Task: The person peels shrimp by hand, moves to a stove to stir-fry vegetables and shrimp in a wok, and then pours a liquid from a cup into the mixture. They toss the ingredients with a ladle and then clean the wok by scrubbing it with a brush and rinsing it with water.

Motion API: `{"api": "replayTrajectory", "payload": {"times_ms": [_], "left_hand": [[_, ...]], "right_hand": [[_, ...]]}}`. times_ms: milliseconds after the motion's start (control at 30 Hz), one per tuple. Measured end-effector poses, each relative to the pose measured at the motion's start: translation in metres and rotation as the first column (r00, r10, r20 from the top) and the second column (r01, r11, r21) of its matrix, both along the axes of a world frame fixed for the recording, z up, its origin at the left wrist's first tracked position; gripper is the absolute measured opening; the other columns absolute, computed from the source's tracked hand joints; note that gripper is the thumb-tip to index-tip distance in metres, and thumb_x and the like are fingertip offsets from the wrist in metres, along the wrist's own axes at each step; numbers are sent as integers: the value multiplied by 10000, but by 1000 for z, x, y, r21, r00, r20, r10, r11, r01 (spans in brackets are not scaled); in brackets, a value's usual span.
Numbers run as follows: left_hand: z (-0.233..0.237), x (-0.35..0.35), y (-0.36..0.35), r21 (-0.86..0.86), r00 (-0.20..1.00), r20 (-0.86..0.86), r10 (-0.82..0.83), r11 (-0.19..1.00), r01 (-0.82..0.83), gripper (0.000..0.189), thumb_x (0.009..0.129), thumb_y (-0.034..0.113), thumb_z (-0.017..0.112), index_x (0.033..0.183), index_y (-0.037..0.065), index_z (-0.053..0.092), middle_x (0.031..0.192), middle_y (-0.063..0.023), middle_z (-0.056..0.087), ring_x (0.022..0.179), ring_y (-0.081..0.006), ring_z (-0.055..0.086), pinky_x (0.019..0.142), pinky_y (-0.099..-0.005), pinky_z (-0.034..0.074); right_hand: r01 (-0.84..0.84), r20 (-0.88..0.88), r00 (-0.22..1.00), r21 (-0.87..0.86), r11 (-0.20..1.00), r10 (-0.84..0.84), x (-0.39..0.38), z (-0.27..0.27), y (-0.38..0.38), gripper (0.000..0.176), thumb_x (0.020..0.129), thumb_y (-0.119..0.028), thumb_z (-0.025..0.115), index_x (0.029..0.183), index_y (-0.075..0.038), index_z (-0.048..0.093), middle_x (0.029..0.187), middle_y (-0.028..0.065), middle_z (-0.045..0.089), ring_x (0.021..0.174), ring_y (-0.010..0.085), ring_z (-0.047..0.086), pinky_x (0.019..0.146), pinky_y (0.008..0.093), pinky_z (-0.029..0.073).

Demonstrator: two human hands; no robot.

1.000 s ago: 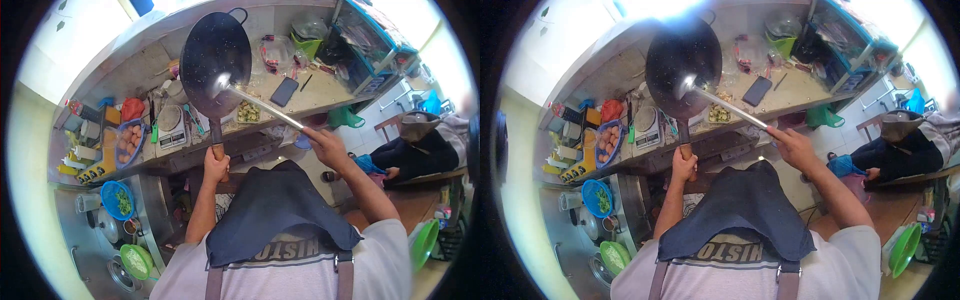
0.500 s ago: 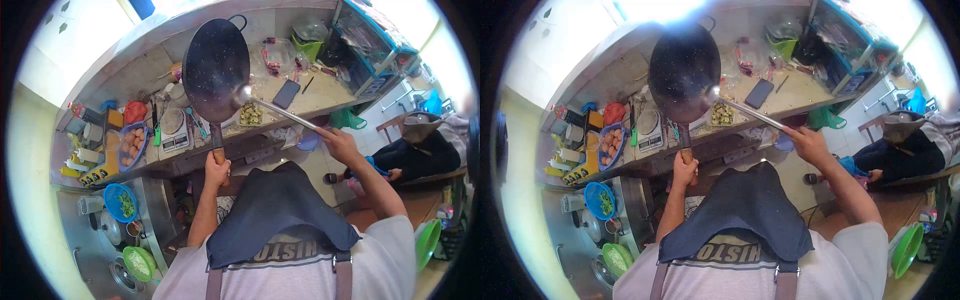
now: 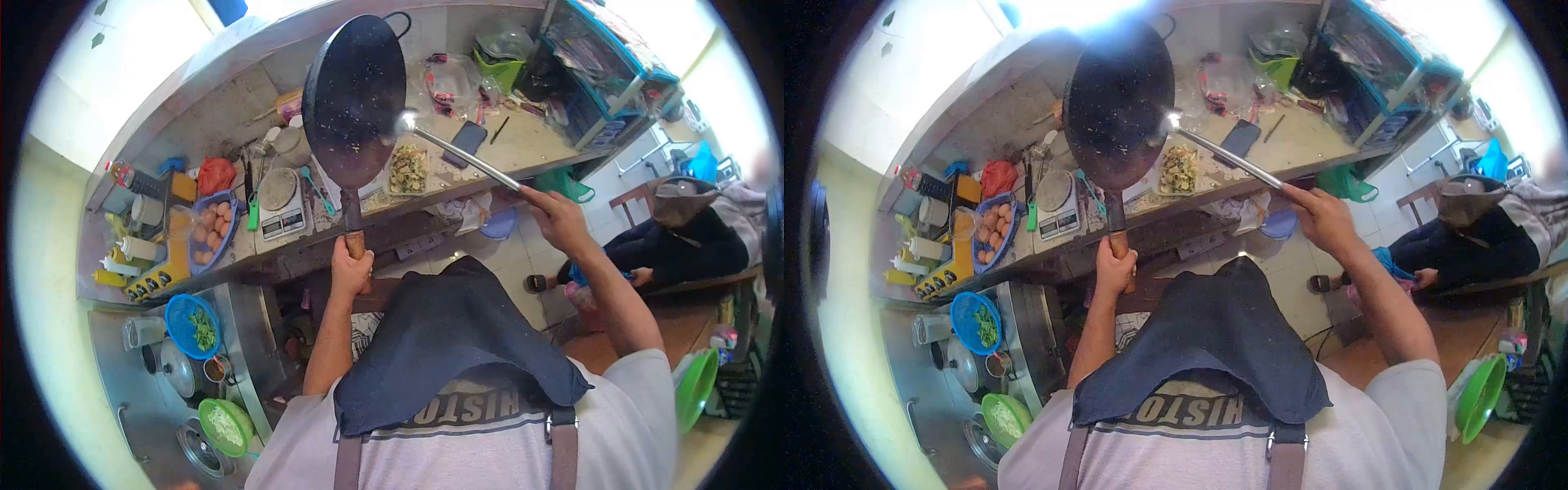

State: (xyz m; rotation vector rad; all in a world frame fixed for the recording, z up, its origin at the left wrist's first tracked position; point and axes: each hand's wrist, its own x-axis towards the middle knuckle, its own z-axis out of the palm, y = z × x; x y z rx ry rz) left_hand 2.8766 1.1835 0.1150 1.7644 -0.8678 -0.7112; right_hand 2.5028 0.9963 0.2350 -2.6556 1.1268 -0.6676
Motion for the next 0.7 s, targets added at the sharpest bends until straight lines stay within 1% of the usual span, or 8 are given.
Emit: {"api": "replayTrajectory", "payload": {"times_ms": [100,200,300,400,500,600,633,700], "left_hand": [[-13,2,-1,-7,996,-89,-2,1000,2,339,770,89,653,1057,6,494,711,-71,561,543,-147,575,500,-308,472],[3,-1,2,-53,990,-137,-20,999,13,323,767,77,653,1039,10,491,704,-69,561,525,-144,569,480,-303,467],[5,1,5,-15,993,-117,-15,1000,13,303,767,64,651,1010,15,475,699,-61,556,506,-139,558,458,-299,460],[10,-4,5,-10,987,-162,-24,1000,22,292,768,54,649,986,22,458,692,-55,550,500,-138,551,450,-300,461],[4,-7,2,-57,969,-245,-40,998,27,291,766,39,644,984,28,450,689,-55,543,495,-142,549,446,-300,463],[4,-5,2,-97,942,-327,-78,994,48,293,762,27,642,981,31,448,697,-58,543,500,-145,554,446,-304,466],[4,-4,0,-116,947,-308,-92,992,59,299,759,22,640,985,36,444,697,-57,539,501,-149,557,440,-311,464],[3,-5,0,-119,930,-359,-82,992,41,305,757,19,640,988,36,441,692,-57,539,498,-151,557,437,-317,467]], "right_hand": [[-27,5,1000,12,1000,27,27,-3,9,397,843,-132,627,1228,-228,626,777,99,588,693,301,612,609,409,499],[2,-130,992,-1,1000,-2,-1,-4,17,414,843,-128,624,1247,-222,612,788,108,583,700,312,607,625,417,498],[9,-37,999,30,1000,-8,-26,-8,25,436,843,-125,620,1265,-230,596,800,105,582,691,313,600,620,418,498],[48,56,997,37,998,-50,16,0,35,427,841,-119,624,1256,-220,602,794,101,581,683,308,599,617,419,499],[-21,-63,998,-30,999,19,40,-10,35,396,840,-125,628,1227,-209,622,781,102,578,682,309,598,613,420,496],[-12,-94,996,-49,999,7,1,-19,28,396,836,-135,633,1225,-210,622,786,114,586,701,320,606,622,418,500],[-7,-59,998,-34,999,5,0,-12,29,401,836,-139,632,1230,-215,618,795,115,593,708,322,609,627,416,502],[11,16,1000,11,1000,-11,-5,-2,32,411,837,-147,632,1240,-225,609,812,118,607,723,325,617,638,412,507]]}}
